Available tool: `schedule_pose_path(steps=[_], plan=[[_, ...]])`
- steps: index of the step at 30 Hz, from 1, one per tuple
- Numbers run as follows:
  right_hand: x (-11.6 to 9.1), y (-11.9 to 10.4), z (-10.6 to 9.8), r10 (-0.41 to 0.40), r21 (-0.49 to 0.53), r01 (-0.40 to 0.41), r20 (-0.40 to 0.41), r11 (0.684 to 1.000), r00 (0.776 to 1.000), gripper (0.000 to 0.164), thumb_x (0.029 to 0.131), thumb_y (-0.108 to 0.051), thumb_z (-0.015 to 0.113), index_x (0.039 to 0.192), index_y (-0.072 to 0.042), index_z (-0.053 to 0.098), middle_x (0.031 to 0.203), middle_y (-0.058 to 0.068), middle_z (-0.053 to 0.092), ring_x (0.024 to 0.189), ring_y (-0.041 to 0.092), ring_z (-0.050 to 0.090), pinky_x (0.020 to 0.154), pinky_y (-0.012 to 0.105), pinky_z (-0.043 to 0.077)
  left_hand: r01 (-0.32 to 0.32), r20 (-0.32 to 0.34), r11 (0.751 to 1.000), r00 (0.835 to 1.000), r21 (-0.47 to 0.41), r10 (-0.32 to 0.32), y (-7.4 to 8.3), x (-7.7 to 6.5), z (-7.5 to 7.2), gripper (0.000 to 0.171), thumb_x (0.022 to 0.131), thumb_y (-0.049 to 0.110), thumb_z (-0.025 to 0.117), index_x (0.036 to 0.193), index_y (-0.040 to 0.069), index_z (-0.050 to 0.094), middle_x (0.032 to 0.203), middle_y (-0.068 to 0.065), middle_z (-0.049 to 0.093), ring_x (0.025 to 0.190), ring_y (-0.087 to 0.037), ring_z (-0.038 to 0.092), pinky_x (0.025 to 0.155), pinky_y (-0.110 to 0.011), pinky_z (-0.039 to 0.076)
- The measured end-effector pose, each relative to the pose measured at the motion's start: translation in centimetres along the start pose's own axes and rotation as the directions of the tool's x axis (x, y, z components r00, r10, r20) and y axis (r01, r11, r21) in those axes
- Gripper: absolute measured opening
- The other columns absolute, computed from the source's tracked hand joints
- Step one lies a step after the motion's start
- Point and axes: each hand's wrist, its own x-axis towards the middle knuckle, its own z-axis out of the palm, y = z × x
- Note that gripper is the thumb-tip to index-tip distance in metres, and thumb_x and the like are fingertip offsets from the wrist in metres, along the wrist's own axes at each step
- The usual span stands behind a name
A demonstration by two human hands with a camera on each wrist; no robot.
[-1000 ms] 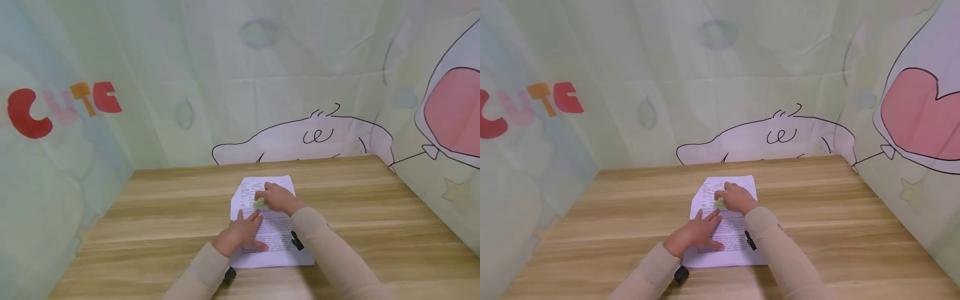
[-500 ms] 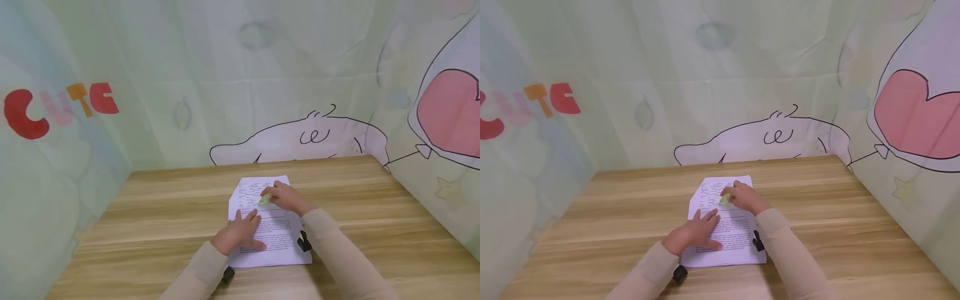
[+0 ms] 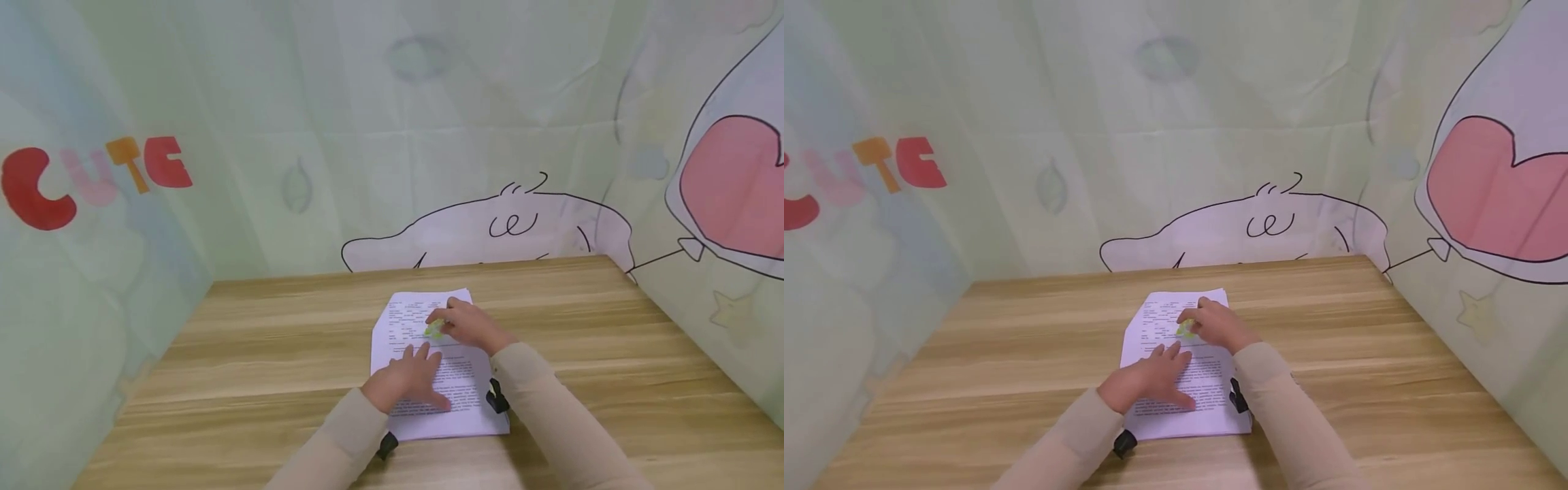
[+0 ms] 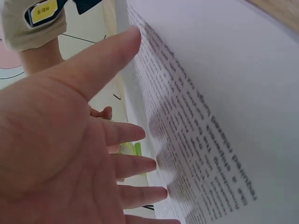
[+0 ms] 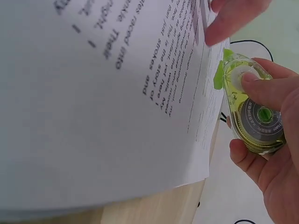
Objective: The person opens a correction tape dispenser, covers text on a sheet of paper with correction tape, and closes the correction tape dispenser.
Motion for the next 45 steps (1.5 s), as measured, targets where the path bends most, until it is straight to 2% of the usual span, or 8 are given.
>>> schedule_pose_path(steps=[6, 12, 19, 33, 45], plan=[[0.4, -0.1, 0.4, -0.102, -0.061, 0.101, -0.016, 0.993, 0.995, 0.025, 0.085, -0.010, 0.062, 0.105, -0.023, 0.068, 0.080, 0.000, 0.049, 0.070, 0.012, 0.041, 0.065, 0.025, 0.037, 0.023, -0.017, 1.000, 1.000, 0.020, -0.023, 0.2, 0.2, 0.6, 0.093, 0.067, 0.059, 0.071, 0.143, 0.019, 0.033, 0.153, -0.011, 0.020, 0.139, -0.037, 0.020, 0.102, -0.059, 0.032], [0.7, 0.0, 0.6, -0.162, -0.096, 0.157, -0.048, 0.983, 0.986, 0.023, 0.083, -0.010, 0.064, 0.103, -0.021, 0.069, 0.078, 0.001, 0.049, 0.067, 0.012, 0.040, 0.064, 0.024, 0.038, 0.001, -0.045, 1.000, 0.999, 0.029, 0.000, 0.3, 0.1, 0.7, 0.091, 0.067, 0.058, 0.072, 0.141, 0.018, 0.036, 0.152, -0.012, 0.022, 0.138, -0.038, 0.023, 0.099, -0.060, 0.034], [0.9, -0.2, 0.5, -0.119, -0.091, 0.118, -0.006, 0.989, 0.993, 0.023, 0.085, -0.013, 0.063, 0.105, -0.022, 0.068, 0.080, 0.000, 0.049, 0.069, 0.011, 0.041, 0.065, 0.025, 0.038, -0.002, -0.052, 0.999, 0.999, 0.043, 0.004, 0.4, 0.0, 0.5, 0.091, 0.067, 0.059, 0.071, 0.141, 0.018, 0.037, 0.152, -0.012, 0.023, 0.137, -0.038, 0.024, 0.099, -0.060, 0.035], [1.3, -0.5, 0.5, -0.125, -0.117, 0.128, 0.038, 0.985, 0.991, 0.022, 0.086, -0.015, 0.063, 0.106, -0.023, 0.067, 0.082, 0.000, 0.049, 0.070, 0.012, 0.042, 0.069, 0.027, 0.041, -0.003, -0.061, 0.998, 0.998, 0.059, 0.006, 0.4, 0.1, 0.5, 0.090, 0.067, 0.059, 0.072, 0.139, 0.018, 0.038, 0.151, -0.012, 0.025, 0.136, -0.038, 0.026, 0.097, -0.061, 0.036], [1.5, -0.5, 0.9, -0.115, -0.086, 0.118, 0.037, 0.989, 0.993, 0.023, 0.087, -0.014, 0.061, 0.107, -0.025, 0.067, 0.080, -0.002, 0.047, 0.069, 0.012, 0.039, 0.066, 0.024, 0.036, 0.016, -0.023, 1.000, 1.000, 0.024, -0.016, 0.3, 0.0, 0.4, 0.091, 0.068, 0.057, 0.071, 0.141, 0.018, 0.036, 0.153, -0.010, 0.021, 0.138, -0.038, 0.022, 0.100, -0.060, 0.033]])
